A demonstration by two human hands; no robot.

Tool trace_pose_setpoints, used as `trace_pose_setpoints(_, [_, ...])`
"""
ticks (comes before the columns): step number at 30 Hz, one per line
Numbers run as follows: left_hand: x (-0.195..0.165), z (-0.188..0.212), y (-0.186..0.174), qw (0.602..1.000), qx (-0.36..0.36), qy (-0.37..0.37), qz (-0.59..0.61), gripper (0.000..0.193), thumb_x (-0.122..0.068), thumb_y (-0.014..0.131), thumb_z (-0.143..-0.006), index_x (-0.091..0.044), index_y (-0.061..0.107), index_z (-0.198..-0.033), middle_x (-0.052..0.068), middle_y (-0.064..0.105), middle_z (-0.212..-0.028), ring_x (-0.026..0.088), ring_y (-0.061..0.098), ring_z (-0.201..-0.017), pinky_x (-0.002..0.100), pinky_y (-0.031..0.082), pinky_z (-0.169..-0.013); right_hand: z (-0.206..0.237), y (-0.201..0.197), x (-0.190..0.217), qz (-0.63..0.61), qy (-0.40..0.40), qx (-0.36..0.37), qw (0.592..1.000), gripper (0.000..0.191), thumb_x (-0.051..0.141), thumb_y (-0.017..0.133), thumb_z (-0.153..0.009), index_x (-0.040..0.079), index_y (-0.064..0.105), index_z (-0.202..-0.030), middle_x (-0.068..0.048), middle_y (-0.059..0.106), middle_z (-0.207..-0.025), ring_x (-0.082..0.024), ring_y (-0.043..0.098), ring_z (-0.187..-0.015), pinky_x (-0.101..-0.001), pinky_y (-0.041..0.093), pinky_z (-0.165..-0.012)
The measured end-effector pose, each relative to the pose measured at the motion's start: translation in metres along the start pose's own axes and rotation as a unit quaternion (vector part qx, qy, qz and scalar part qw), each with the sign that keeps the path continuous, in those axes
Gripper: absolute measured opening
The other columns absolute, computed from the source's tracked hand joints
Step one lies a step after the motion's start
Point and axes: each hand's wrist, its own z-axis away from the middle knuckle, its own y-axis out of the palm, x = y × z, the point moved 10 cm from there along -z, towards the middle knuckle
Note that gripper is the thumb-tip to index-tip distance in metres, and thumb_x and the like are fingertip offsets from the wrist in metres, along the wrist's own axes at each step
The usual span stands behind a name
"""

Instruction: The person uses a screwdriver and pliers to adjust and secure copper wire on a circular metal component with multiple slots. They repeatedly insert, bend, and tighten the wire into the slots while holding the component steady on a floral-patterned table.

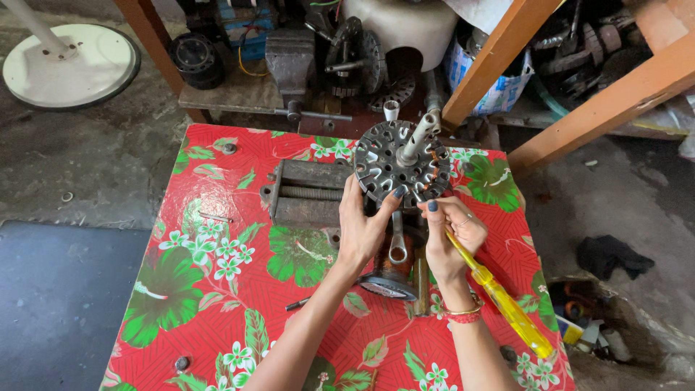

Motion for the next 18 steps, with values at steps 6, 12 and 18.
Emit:
trace_pose_setpoints(6, [0.002, 0.000, 0.000, 1.000, 0.003, -0.009, 0.000, 0.045, -0.023, 0.074, -0.087, -0.001, 0.062, -0.124, 0.015, 0.065, -0.119, 0.028, 0.066, -0.110, 0.038, 0.050, -0.099, -0.001, 0.003, 0.010, 0.042, -0.015, 0.001, 0.999, 0.019, 0.010, 0.066, -0.103, -0.006, 0.072, -0.094, -0.005, 0.066, -0.087, -0.008, 0.058, -0.074, -0.0208, 0.044, -0.065])
trace_pose_setpoints(12, [0.000, 0.001, 0.000, 1.000, 0.002, 0.004, 0.002, 0.044, -0.021, 0.073, -0.087, 0.000, 0.062, -0.124, 0.015, 0.064, -0.120, 0.029, 0.065, -0.109, 0.038, 0.050, -0.099, -0.003, 0.003, 0.015, 0.017, -0.017, -0.001, 1.000, 0.019, 0.010, 0.065, -0.106, -0.004, 0.071, -0.095, -0.002, 0.067, -0.089, -0.006, 0.060, -0.077, -0.0206, 0.047, -0.069])
trace_pose_setpoints(18, [0.000, 0.000, -0.001, 1.000, 0.001, 0.002, 0.002, 0.044, -0.021, 0.074, -0.087, 0.000, 0.062, -0.123, 0.015, 0.064, -0.119, 0.029, 0.065, -0.109, 0.038, 0.050, -0.099, -0.003, 0.007, 0.027, 0.091, -0.047, -0.009, 0.995, 0.013, 0.007, 0.070, -0.101, -0.005, 0.072, -0.096, -0.001, 0.063, -0.083, -0.005, 0.047, -0.068, -0.0220, 0.036, -0.059])
